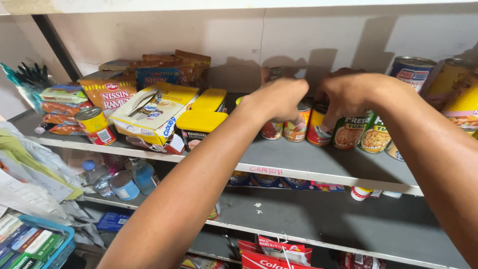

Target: Organizing and stacking various canned food items on a pantry shelf.

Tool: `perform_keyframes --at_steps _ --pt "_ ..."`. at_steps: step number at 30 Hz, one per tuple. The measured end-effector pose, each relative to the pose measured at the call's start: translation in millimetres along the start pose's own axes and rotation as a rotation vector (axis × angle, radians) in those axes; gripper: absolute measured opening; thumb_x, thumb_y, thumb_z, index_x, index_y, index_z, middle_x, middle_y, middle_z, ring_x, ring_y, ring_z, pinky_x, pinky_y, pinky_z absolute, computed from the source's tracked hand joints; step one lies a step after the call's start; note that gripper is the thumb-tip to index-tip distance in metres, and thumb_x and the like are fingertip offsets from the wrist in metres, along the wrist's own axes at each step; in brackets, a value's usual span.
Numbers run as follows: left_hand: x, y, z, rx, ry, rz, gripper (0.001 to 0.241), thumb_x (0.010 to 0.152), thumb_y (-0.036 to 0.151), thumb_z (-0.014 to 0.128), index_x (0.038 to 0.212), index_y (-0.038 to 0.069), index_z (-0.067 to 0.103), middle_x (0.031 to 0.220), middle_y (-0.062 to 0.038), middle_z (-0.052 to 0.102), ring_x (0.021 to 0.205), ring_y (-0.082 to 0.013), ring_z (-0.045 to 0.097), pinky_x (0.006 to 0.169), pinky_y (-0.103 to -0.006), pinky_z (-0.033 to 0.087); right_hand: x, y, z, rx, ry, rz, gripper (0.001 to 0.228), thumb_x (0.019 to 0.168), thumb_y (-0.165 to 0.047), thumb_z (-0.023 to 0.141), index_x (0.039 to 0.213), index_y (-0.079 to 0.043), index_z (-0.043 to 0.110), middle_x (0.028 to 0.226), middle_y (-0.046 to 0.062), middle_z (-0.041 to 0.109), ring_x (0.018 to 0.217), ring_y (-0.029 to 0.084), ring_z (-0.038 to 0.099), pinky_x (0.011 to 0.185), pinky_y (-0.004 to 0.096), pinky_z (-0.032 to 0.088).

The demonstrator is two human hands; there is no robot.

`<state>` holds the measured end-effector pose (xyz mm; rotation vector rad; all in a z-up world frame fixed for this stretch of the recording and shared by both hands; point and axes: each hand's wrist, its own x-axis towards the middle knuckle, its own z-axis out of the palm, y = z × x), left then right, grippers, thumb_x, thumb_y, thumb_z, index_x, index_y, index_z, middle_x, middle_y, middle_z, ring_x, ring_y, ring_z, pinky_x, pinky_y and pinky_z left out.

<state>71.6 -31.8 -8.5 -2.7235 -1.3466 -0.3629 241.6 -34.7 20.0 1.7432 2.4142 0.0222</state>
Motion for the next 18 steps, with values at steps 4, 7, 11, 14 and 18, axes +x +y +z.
perform_keyframes --at_steps 4,7,11,14,18 --pt "0.5 4.8 -4.8 0.063 -0.009 -0.009 0.06 0.065 0.035 0.095 0.103 -0.004 0.069 0.107 -0.024 0.072 0.109 -0.0388 0.067 0.097 -0.0491 0.046 12.9 12.7 7.0 -0.038 0.047 -0.06 0.06 0.066 -0.031 0.093 0.116 -0.005 0.074 0.103 0.017 0.079 0.093 0.032 0.074 0.085 0.042 0.058" --pt "6.1 -1.1 0.9 0.021 0.004 0.005 0.065 0.062 0.031 0.096 0.108 -0.004 0.066 0.11 -0.024 0.07 0.111 -0.0386 0.066 0.092 -0.0463 0.053 15.8 16.7 8.0 0.001 0.033 -0.092 0.057 0.067 -0.031 0.091 0.114 -0.004 0.073 0.098 0.018 0.08 0.089 0.031 0.075 0.082 0.043 0.058" --pt "8.6 -2.6 5.1 -0.003 0.0 0.01 0.065 0.063 0.033 0.095 0.11 -0.003 0.066 0.112 -0.024 0.07 0.112 -0.0392 0.066 0.093 -0.0467 0.052 12.6 20.0 8.9 0.046 0.042 -0.11 0.058 0.067 -0.033 0.093 0.112 -0.002 0.073 0.095 0.018 0.08 0.086 0.031 0.075 0.079 0.044 0.058" --pt "8.4 -5.0 4.7 -0.002 0.005 -0.007 0.066 0.063 0.033 0.095 0.109 -0.003 0.065 0.112 -0.025 0.069 0.112 -0.0396 0.065 0.092 -0.0465 0.052 12.0 16.0 6.6 0.01 0.025 -0.091 0.054 0.068 -0.034 0.09 0.109 -0.001 0.077 0.094 0.019 0.081 0.085 0.032 0.076 0.078 0.044 0.058" --pt "10.0 -6.3 6.1 0.011 -0.051 -0.028 0.062 0.067 0.037 0.093 0.105 -0.005 0.067 0.11 -0.025 0.072 0.11 -0.0387 0.069 0.095 -0.046 0.053 0.5 11.5 4.5 -0.031 0.024 -0.039 0.059 0.07 -0.039 0.09 0.113 0.0 0.077 0.1 0.02 0.08 0.089 0.032 0.077 0.081 0.044 0.058"
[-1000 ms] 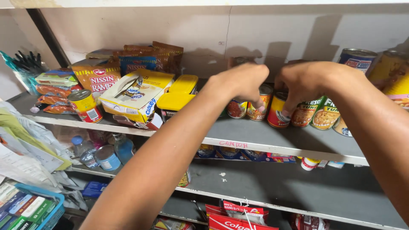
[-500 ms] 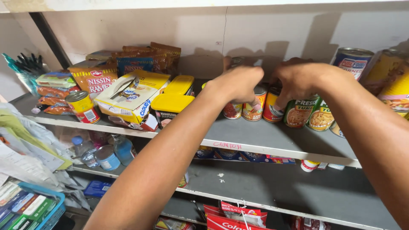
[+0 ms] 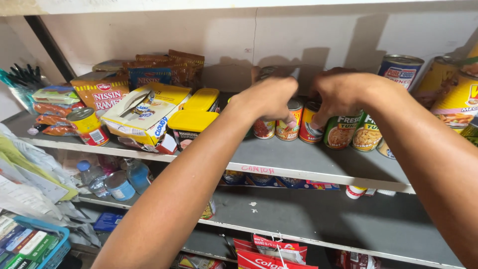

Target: Organizing and stacking various canned food items on a pantry shelf.

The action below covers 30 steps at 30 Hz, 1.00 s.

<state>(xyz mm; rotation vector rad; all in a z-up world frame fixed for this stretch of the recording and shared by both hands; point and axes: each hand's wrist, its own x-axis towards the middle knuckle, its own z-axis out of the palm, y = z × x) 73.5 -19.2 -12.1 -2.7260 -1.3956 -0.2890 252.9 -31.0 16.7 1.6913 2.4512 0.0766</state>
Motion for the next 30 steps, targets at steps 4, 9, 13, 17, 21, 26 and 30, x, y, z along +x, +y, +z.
perform_keyframes --at_steps 4,9,13,17,21,26,30 --pt "-11.2 22.7 -16.4 -0.018 0.047 0.03 0.075 0.056 0.048 0.097 0.099 -0.005 0.066 0.105 -0.024 0.072 0.107 -0.0391 0.068 0.098 -0.0567 0.046 -56.7 5.1 -21.1 0.026 0.239 0.03 0.067 0.074 -0.046 0.087 0.124 -0.006 0.069 0.113 0.019 0.074 0.102 0.037 0.071 0.088 0.045 0.055" --pt "3.7 59.2 -18.6 -0.025 0.182 0.114 0.076 0.054 0.062 0.089 0.095 0.0 0.07 0.098 -0.02 0.075 0.103 -0.0381 0.069 0.097 -0.0721 0.037 -118.6 10.9 -25.8 0.055 0.728 0.277 0.047 0.093 -0.029 0.076 0.133 -0.007 0.067 0.103 0.029 0.072 0.098 0.042 0.069 0.088 0.048 0.054" --pt "28.2 77.3 0.3 -0.075 0.075 0.095 0.07 0.057 0.055 0.09 0.094 -0.001 0.072 0.1 -0.021 0.076 0.103 -0.0359 0.072 0.099 -0.0731 0.037 -98.0 57.8 28.6 0.052 1.107 0.057 0.045 0.092 -0.021 0.083 0.128 0.0 0.068 0.109 0.028 0.07 0.1 0.045 0.066 0.09 0.051 0.052" --pt "60.6 69.5 30.0 -0.135 0.078 0.139 0.076 0.055 0.05 0.094 0.099 -0.006 0.067 0.105 -0.027 0.073 0.104 -0.0412 0.071 0.097 -0.0585 0.05 -92.7 60.2 53.4 0.033 1.353 -0.025 0.047 0.088 -0.009 0.083 0.127 0.003 0.06 0.116 0.029 0.066 0.104 0.048 0.064 0.091 0.052 0.053" --pt "56.5 75.1 25.5 -0.144 0.066 0.088 0.082 0.056 0.049 0.096 0.109 -0.004 0.062 0.114 -0.026 0.068 0.112 -0.0424 0.065 0.097 -0.0596 0.046 -76.5 69.2 72.4 0.292 1.226 0.098 0.08 0.086 -0.022 0.091 0.143 0.006 0.044 0.102 0.033 0.066 0.092 0.048 0.065 0.084 0.053 0.053" --pt "66.0 66.7 37.6 -0.157 0.08 0.118 0.081 0.058 0.047 0.095 0.111 -0.004 0.063 0.116 -0.025 0.068 0.113 -0.0429 0.065 0.097 -0.054 0.05 -72.1 67.7 78.8 0.538 1.114 0.117 0.089 0.084 -0.024 0.09 0.146 0.007 0.034 0.1 0.029 0.07 0.092 0.042 0.071 0.082 0.047 0.056" --pt "52.3 78.0 24.2 -0.132 0.055 0.059 0.079 0.06 0.045 0.097 0.111 -0.003 0.061 0.118 -0.022 0.067 0.115 -0.0418 0.063 0.096 -0.0595 0.043 -68.2 73.6 82.2 0.632 1.074 0.141 0.089 0.083 -0.023 0.092 0.146 0.007 0.036 0.103 0.025 0.072 0.093 0.033 0.074 0.082 0.042 0.058"
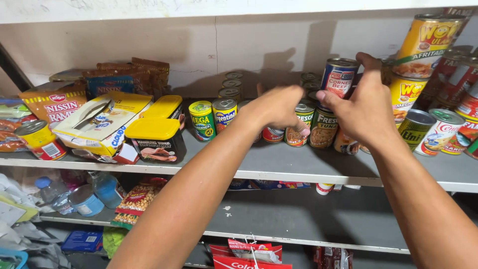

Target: Organizing and stacking various canned food items on a pantry shelf.

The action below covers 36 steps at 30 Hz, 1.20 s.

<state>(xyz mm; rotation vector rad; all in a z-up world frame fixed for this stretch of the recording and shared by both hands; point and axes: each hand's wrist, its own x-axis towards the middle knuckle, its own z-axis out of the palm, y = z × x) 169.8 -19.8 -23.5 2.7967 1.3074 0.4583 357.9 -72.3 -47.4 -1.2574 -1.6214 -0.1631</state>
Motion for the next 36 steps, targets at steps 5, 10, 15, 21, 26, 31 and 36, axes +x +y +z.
perform_keyframes --at_steps 5,10,15,21,26,31,36 --pt "1.8 -6.3 1.6 0.037 -0.048 0.024 0.072 0.061 0.035 0.096 0.11 -0.005 0.062 0.115 -0.024 0.07 0.113 -0.0394 0.067 0.093 -0.0482 0.054 8.2 7.4 -2.2 0.032 0.094 -0.095 0.085 0.086 -0.023 0.095 0.146 0.009 0.044 0.115 0.023 0.071 0.098 0.028 0.073 0.086 0.039 0.059" --pt "-2.5 -8.3 -0.9 -0.006 -0.061 0.078 0.071 0.059 0.032 0.097 0.107 -0.007 0.063 0.115 -0.025 0.07 0.113 -0.0382 0.068 0.093 -0.0456 0.055 12.2 -6.1 -2.6 0.086 0.079 -0.129 0.08 0.088 -0.021 0.094 0.144 0.008 0.045 0.116 0.021 0.072 0.102 0.025 0.074 0.087 0.035 0.059" --pt "-24.0 1.7 -19.8 -0.042 -0.104 0.01 0.066 0.06 0.032 0.096 0.1 -0.01 0.064 0.11 -0.026 0.073 0.109 -0.0369 0.072 0.094 -0.0438 0.056 17.6 -26.5 4.4 0.318 -0.03 -0.143 0.079 0.086 -0.014 0.09 0.144 0.008 0.042 0.115 0.018 0.072 0.101 0.019 0.073 0.085 0.032 0.061" --pt "-68.5 -45.4 -63.9 -0.012 0.227 0.035 0.068 0.055 0.02 0.098 0.111 -0.003 0.066 0.113 -0.022 0.07 0.111 -0.0378 0.065 0.09 -0.0447 0.052 27.0 -58.1 14.5 0.521 -0.191 -0.067 0.075 0.08 -0.014 0.089 0.14 0.005 0.047 0.114 0.014 0.072 0.098 0.017 0.072 0.083 0.031 0.061" --pt "-100.1 -93.9 -83.2 -0.187 0.38 0.009 0.042 0.076 0.008 0.076 0.116 0.0 0.069 0.108 -0.016 0.076 0.103 -0.0288 0.074 0.088 -0.0391 0.057 32.3 -107.9 47.6 0.458 -0.32 -0.042 0.077 0.074 -0.021 0.091 0.135 0.004 0.051 0.108 0.015 0.074 0.095 0.019 0.074 0.08 0.032 0.06" --pt "-109.9 -124.2 -74.4 -0.48 0.419 -0.001 0.035 0.083 0.0 0.058 0.117 -0.001 0.07 0.097 -0.012 0.078 0.086 -0.0206 0.074 0.078 -0.0359 0.059 45.3 -122.5 101.8 0.356 -0.266 -0.138 0.084 0.07 -0.031 0.098 0.129 0.007 0.053 0.111 0.018 0.071 0.097 0.023 0.073 0.082 0.035 0.06" --pt "-114.2 -131.7 -61.7 -0.624 0.384 -0.096 0.027 0.085 0.006 0.067 0.11 -0.002 0.071 0.086 -0.013 0.075 0.072 -0.0153 0.064 0.065 -0.0359 0.053 44.5 -129.4 119.6 0.16 -0.262 -0.099 0.091 0.063 -0.04 0.101 0.126 0.007 0.055 0.106 0.02 0.072 0.091 0.026 0.073 0.081 0.039 0.058"
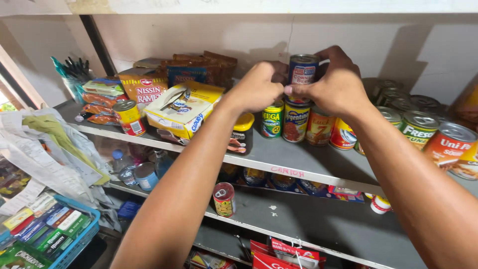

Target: Organizing and stacking various canned food items on a pantry shelf.

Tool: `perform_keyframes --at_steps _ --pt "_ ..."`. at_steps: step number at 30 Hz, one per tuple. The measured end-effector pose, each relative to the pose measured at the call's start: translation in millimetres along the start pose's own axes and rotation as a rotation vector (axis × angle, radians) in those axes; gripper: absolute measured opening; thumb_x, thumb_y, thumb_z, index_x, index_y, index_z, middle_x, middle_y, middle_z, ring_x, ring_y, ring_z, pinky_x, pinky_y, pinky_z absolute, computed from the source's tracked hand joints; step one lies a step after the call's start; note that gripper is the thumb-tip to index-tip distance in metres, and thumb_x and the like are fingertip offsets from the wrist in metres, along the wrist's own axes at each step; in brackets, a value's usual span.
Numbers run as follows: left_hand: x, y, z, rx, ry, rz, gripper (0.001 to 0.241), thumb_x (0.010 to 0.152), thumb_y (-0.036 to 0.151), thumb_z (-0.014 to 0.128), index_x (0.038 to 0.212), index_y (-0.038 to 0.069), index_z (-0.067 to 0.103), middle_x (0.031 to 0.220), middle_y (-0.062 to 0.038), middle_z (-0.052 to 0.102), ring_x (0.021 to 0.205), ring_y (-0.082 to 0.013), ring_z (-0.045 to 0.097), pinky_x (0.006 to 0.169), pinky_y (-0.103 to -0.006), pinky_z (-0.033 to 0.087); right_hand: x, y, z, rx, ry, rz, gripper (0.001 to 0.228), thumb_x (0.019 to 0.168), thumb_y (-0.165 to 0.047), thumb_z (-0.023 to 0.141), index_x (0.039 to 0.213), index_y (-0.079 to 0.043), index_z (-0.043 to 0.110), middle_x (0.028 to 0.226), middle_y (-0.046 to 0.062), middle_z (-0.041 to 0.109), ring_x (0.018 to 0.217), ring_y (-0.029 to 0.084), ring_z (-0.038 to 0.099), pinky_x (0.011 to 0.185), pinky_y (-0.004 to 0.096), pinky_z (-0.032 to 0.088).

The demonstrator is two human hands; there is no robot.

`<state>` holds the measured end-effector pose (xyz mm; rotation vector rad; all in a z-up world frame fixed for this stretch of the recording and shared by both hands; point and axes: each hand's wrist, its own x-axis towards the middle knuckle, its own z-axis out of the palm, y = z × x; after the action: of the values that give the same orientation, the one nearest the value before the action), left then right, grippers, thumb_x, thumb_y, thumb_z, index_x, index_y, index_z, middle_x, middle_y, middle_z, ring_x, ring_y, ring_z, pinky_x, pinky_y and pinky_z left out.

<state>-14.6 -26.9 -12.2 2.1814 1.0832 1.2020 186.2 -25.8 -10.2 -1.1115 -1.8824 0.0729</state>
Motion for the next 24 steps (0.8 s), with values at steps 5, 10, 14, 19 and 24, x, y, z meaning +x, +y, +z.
perform_keyframes --at_steps 5,10,14,19,24 --pt "1.7 -0.6 -0.4 0.104 -0.004 -0.013 0.026 0.084 0.012 0.073 0.104 -0.005 0.071 0.084 -0.014 0.076 0.073 -0.0167 0.07 0.067 -0.0362 0.057 1.3 12.7 9.5 -0.013 0.013 0.012 0.085 0.066 -0.033 0.098 0.128 0.006 0.053 0.105 0.022 0.073 0.091 0.026 0.073 0.08 0.039 0.058" --pt "5.1 -7.5 2.1 0.147 -0.013 0.022 0.029 0.081 0.013 0.073 0.099 -0.009 0.07 0.085 -0.018 0.076 0.077 -0.0191 0.073 0.07 -0.0372 0.057 -1.9 11.4 9.0 -0.011 -0.024 0.03 0.089 0.068 -0.03 0.096 0.132 0.006 0.047 0.104 0.021 0.072 0.085 0.026 0.073 0.076 0.038 0.059" --pt "4.6 3.0 1.6 0.102 -0.026 0.007 0.029 0.078 0.013 0.07 0.1 -0.007 0.069 0.082 -0.02 0.075 0.073 -0.0225 0.072 0.067 -0.0387 0.056 -0.7 8.7 9.0 -0.034 -0.021 0.052 0.088 0.069 -0.029 0.097 0.133 0.004 0.046 0.104 0.022 0.072 0.087 0.026 0.073 0.076 0.038 0.059" --pt "4.7 -2.9 2.2 0.151 -0.036 -0.057 0.031 0.078 0.016 0.071 0.094 -0.011 0.068 0.081 -0.021 0.075 0.074 -0.0242 0.074 0.068 -0.0398 0.057 -6.8 -3.6 3.2 -0.02 -0.073 0.103 0.099 0.064 -0.034 0.098 0.136 0.003 0.04 0.103 0.022 0.072 0.088 0.028 0.073 0.079 0.039 0.058" --pt "-1.3 -1.8 4.9 0.266 0.039 -0.022 0.045 0.081 0.028 0.078 0.097 -0.012 0.064 0.096 -0.029 0.071 0.092 -0.0331 0.073 0.08 -0.0439 0.055 -10.3 2.2 -9.5 0.023 -0.134 0.018 0.102 0.068 -0.036 0.097 0.142 0.002 0.038 0.11 0.022 0.072 0.099 0.027 0.073 0.087 0.037 0.058"
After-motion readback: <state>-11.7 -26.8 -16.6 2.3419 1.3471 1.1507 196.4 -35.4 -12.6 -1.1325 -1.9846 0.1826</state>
